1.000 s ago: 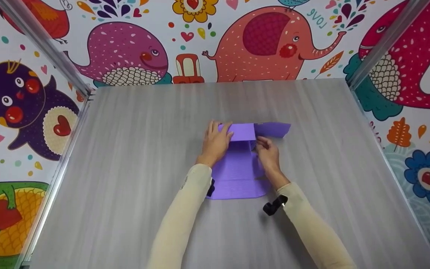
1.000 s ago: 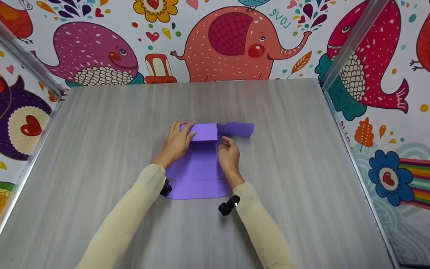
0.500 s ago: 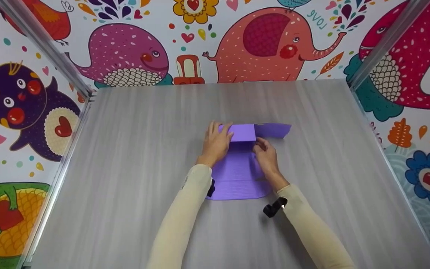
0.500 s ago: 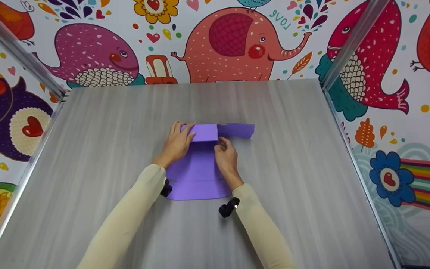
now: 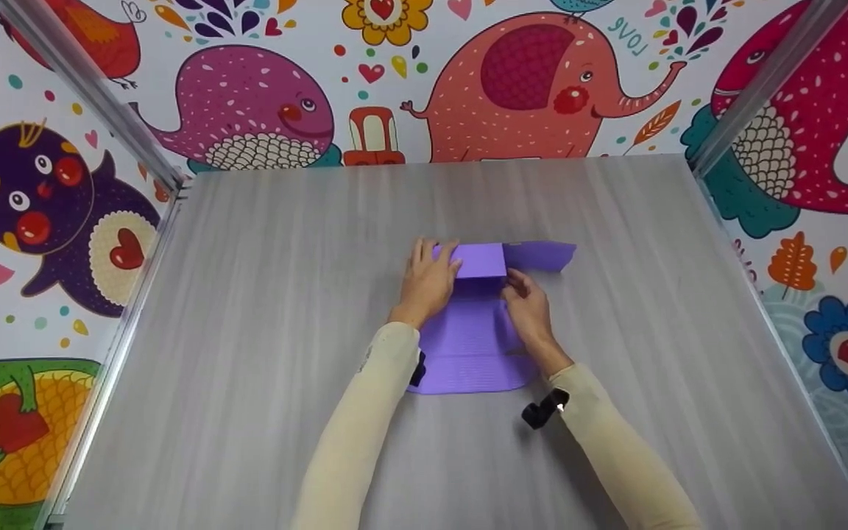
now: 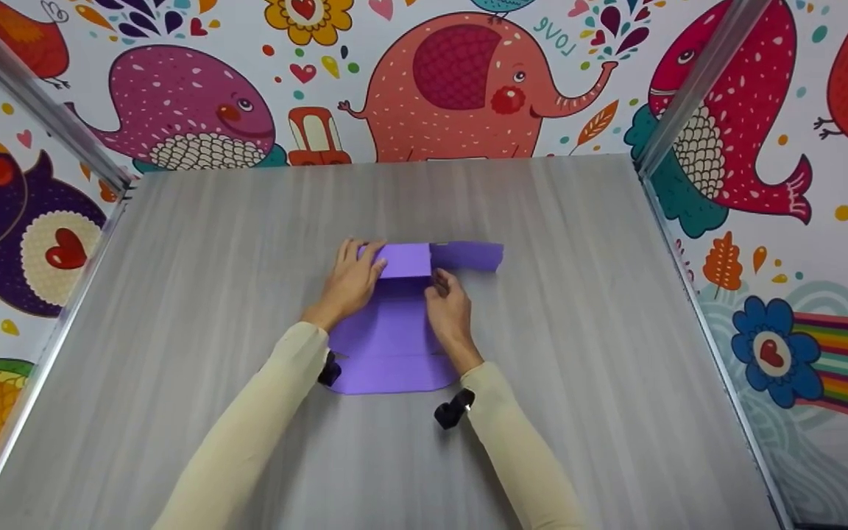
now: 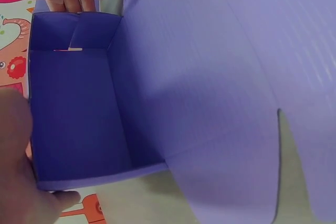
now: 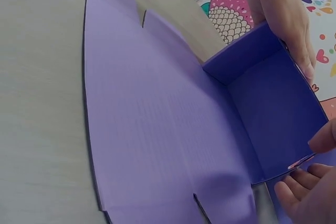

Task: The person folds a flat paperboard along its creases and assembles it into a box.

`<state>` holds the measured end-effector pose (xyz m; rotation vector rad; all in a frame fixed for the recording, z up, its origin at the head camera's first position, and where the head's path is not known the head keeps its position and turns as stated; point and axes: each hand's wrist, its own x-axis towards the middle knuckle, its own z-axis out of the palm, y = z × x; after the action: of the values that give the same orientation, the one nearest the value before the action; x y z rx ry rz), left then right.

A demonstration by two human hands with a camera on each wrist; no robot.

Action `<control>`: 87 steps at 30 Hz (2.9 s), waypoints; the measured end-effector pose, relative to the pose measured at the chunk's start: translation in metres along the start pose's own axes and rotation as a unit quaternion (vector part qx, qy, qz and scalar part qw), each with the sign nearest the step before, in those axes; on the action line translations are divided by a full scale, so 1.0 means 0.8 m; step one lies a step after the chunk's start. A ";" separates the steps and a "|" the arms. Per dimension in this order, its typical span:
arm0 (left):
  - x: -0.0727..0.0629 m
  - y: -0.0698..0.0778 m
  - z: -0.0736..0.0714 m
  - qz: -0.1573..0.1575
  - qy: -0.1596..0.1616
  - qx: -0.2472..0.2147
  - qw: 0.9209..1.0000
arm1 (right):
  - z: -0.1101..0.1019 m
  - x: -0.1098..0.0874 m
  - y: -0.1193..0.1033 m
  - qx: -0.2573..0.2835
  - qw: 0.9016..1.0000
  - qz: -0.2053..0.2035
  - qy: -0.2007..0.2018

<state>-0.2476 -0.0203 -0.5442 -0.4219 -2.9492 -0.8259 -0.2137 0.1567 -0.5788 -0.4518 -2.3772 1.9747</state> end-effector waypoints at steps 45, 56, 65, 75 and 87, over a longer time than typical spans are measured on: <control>-0.002 -0.001 -0.001 -0.006 -0.008 0.004 1.000 | -0.095 0.070 -0.021 -0.036 0.996 -0.028 0.070; -0.002 0.000 0.001 -0.010 -0.005 0.002 1.000 | -0.098 0.071 -0.008 -0.057 0.996 -0.024 0.060; -0.002 0.001 0.000 -0.019 -0.019 0.000 1.000 | -0.088 0.059 0.008 -0.105 0.986 -0.035 0.123; -0.002 0.001 0.001 -0.004 0.006 0.008 1.000 | -0.081 0.037 0.013 -0.093 0.987 -0.041 0.123; 0.001 0.000 0.000 -0.013 -0.008 0.000 1.000 | -0.072 0.012 0.012 -0.074 0.986 -0.051 0.141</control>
<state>-0.2482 -0.0200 -0.5438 -0.3929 -2.9745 -0.8306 -0.2100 0.2155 -0.5779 -0.5600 -2.3234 1.5810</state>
